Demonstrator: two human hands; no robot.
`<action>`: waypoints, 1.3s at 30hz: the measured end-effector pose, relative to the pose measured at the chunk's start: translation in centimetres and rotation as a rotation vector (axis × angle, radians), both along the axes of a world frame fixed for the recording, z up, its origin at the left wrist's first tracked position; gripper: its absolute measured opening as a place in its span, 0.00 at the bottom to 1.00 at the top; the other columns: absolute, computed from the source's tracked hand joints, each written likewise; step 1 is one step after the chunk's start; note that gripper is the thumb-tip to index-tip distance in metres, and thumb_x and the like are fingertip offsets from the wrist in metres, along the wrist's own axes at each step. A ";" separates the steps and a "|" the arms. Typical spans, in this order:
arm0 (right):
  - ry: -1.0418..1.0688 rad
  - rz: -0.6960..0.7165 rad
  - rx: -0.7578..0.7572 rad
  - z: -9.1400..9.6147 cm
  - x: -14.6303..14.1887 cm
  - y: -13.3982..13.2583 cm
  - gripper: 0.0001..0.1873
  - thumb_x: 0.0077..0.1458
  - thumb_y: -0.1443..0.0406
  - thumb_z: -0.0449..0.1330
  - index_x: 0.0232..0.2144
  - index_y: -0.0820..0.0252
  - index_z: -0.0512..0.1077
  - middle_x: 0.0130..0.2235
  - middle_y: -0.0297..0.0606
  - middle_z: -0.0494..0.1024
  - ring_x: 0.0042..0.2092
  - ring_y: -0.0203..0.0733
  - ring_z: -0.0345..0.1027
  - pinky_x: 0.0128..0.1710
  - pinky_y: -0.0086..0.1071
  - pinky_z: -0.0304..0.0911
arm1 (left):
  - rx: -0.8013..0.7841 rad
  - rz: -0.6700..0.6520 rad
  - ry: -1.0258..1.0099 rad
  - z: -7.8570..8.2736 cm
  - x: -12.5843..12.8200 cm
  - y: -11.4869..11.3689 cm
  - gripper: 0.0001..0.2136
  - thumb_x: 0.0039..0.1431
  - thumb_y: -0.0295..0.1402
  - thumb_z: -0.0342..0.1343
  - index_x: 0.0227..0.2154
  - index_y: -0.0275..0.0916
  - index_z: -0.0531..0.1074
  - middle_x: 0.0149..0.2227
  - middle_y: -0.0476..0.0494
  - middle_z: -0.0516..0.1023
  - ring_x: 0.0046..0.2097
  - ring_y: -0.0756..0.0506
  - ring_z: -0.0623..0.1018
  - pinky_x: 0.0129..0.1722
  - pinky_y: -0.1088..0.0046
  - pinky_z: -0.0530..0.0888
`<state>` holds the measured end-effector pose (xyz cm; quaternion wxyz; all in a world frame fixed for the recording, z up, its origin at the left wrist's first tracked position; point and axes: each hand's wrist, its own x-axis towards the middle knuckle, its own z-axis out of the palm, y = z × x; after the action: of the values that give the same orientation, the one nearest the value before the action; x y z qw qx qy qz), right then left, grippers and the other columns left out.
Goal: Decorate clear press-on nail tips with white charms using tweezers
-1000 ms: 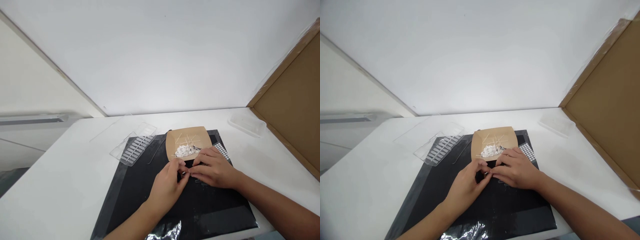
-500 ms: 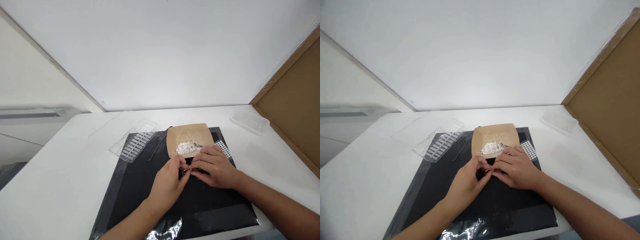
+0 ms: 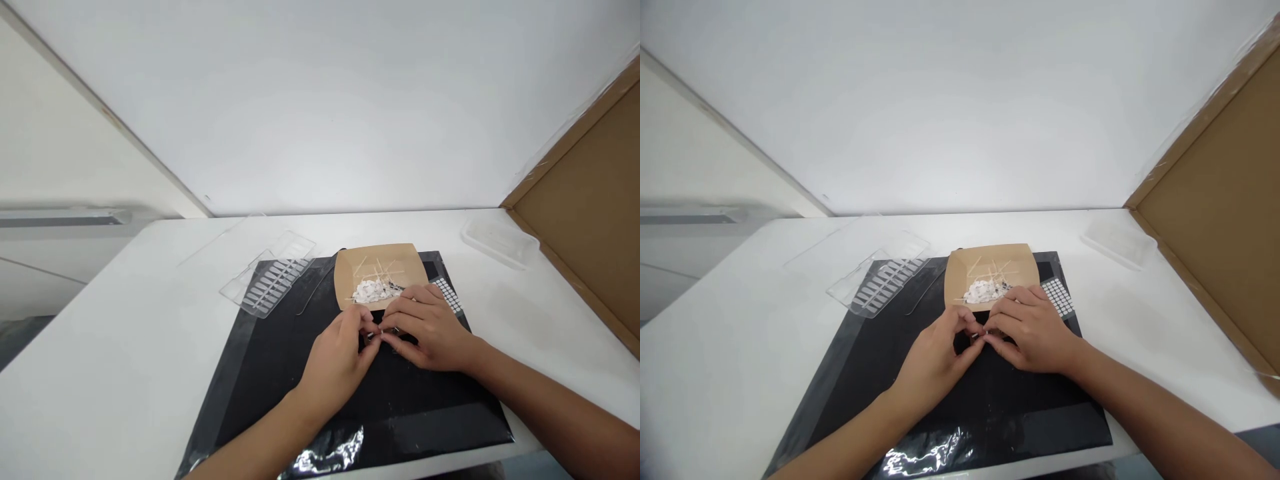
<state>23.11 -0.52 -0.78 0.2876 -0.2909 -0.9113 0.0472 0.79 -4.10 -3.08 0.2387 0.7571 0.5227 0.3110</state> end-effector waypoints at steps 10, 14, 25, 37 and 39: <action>-0.016 -0.032 -0.115 0.6 -0.4 -0.2 0.06 0.69 0.63 0.62 0.38 0.55 0.77 0.39 0.35 0.82 0.44 0.46 0.67 0.44 0.42 0.53 | 0.049 -0.011 0.019 0.1 0.1 -0.1 0.10 0.63 0.28 0.61 0.42 0.44 0.66 0.38 0.51 0.80 0.40 0.44 0.82 0.37 0.70 0.76; -0.082 -0.046 -0.111 0.8 -0.6 -0.1 0.07 0.70 0.64 0.60 0.38 0.56 0.76 0.39 0.36 0.81 0.46 0.46 0.66 0.45 0.42 0.53 | 0.011 -0.012 0.003 0.0 0.2 0.0 0.10 0.64 0.27 0.61 0.41 0.44 0.66 0.37 0.52 0.79 0.40 0.44 0.81 0.38 0.69 0.75; -0.201 -0.139 0.097 0.0 -1.2 -0.8 0.05 0.67 0.70 0.60 0.38 0.59 0.74 0.41 0.38 0.82 0.46 0.47 0.66 0.46 0.43 0.53 | -0.025 -0.011 -0.010 0.2 0.3 0.0 0.09 0.64 0.26 0.61 0.39 0.44 0.66 0.37 0.52 0.79 0.39 0.45 0.80 0.39 0.69 0.75; 0.092 -0.195 0.220 0.8 -0.2 -0.4 0.05 0.68 0.71 0.60 0.43 0.56 0.73 0.39 0.34 0.83 0.42 0.43 0.70 0.42 0.41 0.53 | 0.118 -0.139 0.072 0.6 0.1 0.1 0.05 0.70 0.28 0.57 0.37 0.43 0.72 0.37 0.49 0.79 0.43 0.44 0.76 0.42 0.69 0.75; 0.181 -0.140 0.261 1.4 0.3 -0.5 0.09 0.65 0.72 0.60 0.46 0.56 0.73 0.36 0.33 0.83 0.40 0.42 0.70 0.41 0.41 0.54 | 0.131 -0.162 0.070 0.7 0.1 0.1 0.05 0.71 0.28 0.57 0.36 0.42 0.73 0.37 0.48 0.80 0.43 0.44 0.76 0.42 0.68 0.75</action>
<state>23.40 -0.99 0.61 0.4063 -0.3085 -0.8576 -0.0657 0.87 -3.95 -2.35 0.1947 0.8212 0.4462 0.2976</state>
